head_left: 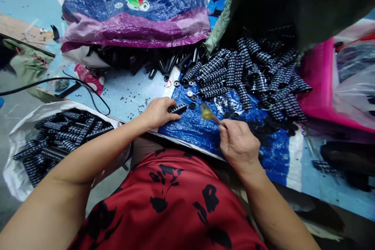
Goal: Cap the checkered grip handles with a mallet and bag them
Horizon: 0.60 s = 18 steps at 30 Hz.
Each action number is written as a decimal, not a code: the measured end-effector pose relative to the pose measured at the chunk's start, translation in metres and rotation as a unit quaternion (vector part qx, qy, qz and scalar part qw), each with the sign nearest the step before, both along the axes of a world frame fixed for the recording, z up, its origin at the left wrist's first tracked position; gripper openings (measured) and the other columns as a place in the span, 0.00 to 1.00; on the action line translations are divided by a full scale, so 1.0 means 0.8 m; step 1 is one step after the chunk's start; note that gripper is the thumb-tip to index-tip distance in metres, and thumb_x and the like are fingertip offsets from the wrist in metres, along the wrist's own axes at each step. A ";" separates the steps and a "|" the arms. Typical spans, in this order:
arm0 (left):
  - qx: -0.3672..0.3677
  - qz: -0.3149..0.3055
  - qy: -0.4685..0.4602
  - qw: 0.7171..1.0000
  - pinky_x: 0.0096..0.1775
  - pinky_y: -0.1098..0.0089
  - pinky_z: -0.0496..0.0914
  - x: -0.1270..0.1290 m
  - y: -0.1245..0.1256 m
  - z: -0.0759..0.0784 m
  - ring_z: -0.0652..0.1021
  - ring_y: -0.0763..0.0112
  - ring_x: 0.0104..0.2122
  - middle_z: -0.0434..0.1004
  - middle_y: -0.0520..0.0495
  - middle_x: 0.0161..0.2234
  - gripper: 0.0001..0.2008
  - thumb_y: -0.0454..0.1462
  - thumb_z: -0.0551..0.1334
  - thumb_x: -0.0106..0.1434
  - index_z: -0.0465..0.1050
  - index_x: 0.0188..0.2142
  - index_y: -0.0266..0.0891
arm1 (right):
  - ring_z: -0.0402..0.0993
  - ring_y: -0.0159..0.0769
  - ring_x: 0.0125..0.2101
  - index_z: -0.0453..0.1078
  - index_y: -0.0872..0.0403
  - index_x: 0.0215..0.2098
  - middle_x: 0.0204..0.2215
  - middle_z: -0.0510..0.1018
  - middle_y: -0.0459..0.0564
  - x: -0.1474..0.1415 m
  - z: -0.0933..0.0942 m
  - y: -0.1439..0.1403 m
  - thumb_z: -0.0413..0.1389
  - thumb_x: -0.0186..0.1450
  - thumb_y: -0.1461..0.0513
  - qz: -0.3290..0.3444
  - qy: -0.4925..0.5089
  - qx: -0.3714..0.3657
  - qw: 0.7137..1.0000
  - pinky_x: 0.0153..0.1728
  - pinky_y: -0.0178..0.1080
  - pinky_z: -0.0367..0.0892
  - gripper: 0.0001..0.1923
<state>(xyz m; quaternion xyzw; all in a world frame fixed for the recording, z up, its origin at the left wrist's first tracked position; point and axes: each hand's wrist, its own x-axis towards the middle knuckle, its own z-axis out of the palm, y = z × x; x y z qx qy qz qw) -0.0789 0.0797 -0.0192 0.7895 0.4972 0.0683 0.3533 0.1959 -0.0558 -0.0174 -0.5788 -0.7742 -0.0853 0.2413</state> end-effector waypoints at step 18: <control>-0.137 -0.031 0.006 0.990 0.30 0.67 0.51 0.024 0.038 -0.001 0.61 0.73 0.23 0.64 0.54 0.20 0.22 0.43 0.78 0.45 0.64 0.24 0.39 | 0.68 0.35 0.25 0.73 0.55 0.41 0.26 0.74 0.49 -0.080 0.015 0.024 0.48 0.77 0.62 0.179 0.018 -0.100 0.979 0.29 0.40 0.61 0.12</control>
